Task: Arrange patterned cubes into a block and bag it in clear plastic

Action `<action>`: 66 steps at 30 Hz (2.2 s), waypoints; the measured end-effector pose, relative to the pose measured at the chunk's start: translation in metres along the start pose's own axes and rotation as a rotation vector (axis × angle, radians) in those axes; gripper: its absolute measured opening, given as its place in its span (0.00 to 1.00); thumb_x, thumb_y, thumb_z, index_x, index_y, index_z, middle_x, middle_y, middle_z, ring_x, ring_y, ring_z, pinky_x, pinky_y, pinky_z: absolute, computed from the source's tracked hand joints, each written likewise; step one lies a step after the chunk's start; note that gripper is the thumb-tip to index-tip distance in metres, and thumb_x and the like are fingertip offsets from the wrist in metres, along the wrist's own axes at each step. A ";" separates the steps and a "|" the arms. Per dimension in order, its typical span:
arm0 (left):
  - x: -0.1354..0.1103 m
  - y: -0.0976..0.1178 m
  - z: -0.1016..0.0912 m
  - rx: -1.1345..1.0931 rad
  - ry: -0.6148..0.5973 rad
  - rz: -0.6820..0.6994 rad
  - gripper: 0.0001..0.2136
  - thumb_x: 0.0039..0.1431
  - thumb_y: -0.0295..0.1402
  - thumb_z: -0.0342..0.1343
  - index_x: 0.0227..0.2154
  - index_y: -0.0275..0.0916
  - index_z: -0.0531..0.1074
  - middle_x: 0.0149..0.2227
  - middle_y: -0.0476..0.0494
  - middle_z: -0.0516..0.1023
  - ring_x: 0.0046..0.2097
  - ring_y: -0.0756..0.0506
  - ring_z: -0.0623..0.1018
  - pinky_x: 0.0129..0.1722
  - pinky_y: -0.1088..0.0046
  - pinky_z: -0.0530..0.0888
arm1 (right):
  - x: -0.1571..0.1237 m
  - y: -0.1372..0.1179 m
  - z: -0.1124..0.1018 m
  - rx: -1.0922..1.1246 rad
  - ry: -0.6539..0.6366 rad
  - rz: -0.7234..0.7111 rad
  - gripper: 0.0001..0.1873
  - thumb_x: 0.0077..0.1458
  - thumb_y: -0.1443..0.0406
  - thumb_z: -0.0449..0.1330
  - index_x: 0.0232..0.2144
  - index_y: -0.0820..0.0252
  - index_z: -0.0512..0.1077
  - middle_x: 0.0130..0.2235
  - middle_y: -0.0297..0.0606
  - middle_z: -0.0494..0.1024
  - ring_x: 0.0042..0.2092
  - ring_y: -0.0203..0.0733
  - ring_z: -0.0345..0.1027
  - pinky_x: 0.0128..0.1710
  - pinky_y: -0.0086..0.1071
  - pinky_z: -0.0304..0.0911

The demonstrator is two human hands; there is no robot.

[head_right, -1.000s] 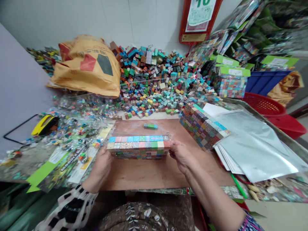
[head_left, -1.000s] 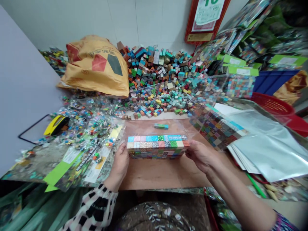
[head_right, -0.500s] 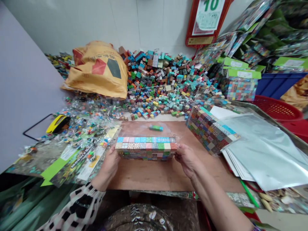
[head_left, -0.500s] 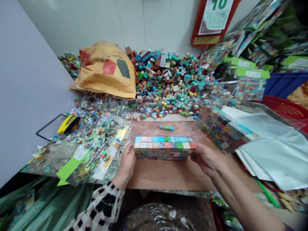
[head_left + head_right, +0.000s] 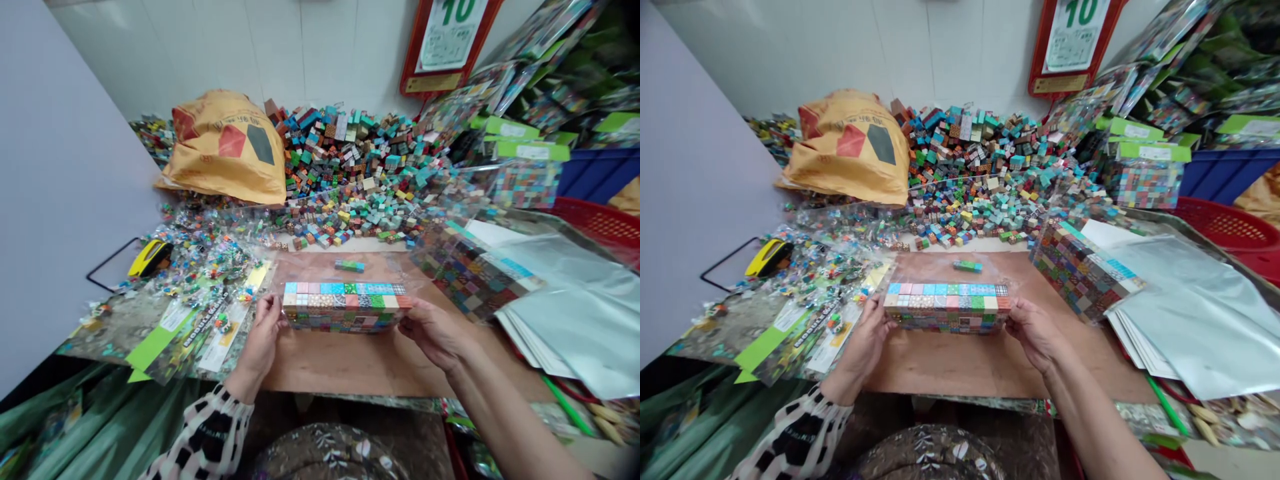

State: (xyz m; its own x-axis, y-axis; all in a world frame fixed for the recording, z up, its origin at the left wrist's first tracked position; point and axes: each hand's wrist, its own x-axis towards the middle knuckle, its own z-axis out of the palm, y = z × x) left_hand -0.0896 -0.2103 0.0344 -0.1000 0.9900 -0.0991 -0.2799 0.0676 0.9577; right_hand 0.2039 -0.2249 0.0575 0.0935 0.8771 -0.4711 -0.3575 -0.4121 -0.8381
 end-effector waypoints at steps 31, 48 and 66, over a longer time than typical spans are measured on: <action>0.022 0.022 -0.011 0.468 -0.374 0.119 0.28 0.45 0.38 0.69 0.50 0.41 0.71 0.50 0.39 0.80 0.52 0.36 0.76 0.55 0.57 0.70 | 0.004 0.019 0.011 -0.138 -0.204 -0.449 0.31 0.39 0.60 0.75 0.46 0.50 0.69 0.43 0.34 0.80 0.45 0.46 0.72 0.49 0.42 0.67; 0.026 0.029 -0.009 0.256 -0.336 0.085 0.27 0.42 0.37 0.71 0.49 0.45 0.73 0.50 0.44 0.78 0.52 0.39 0.75 0.52 0.66 0.70 | -0.004 0.007 0.010 -0.194 -0.144 -0.456 0.36 0.34 0.60 0.76 0.46 0.48 0.67 0.45 0.36 0.77 0.47 0.48 0.70 0.47 0.40 0.68; 0.020 0.023 -0.015 0.105 -0.301 0.019 0.32 0.43 0.54 0.67 0.51 0.42 0.76 0.51 0.40 0.79 0.56 0.34 0.72 0.53 0.63 0.70 | -0.013 0.006 -0.010 -0.056 -0.242 -0.421 0.33 0.42 0.60 0.71 0.52 0.47 0.70 0.57 0.36 0.72 0.59 0.50 0.62 0.58 0.43 0.58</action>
State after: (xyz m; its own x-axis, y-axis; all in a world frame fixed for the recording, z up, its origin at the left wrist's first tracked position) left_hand -0.1121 -0.1912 0.0501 0.1868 0.9823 -0.0113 -0.1795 0.0454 0.9827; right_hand 0.2099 -0.2417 0.0558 -0.0018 0.9999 -0.0157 -0.2838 -0.0156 -0.9588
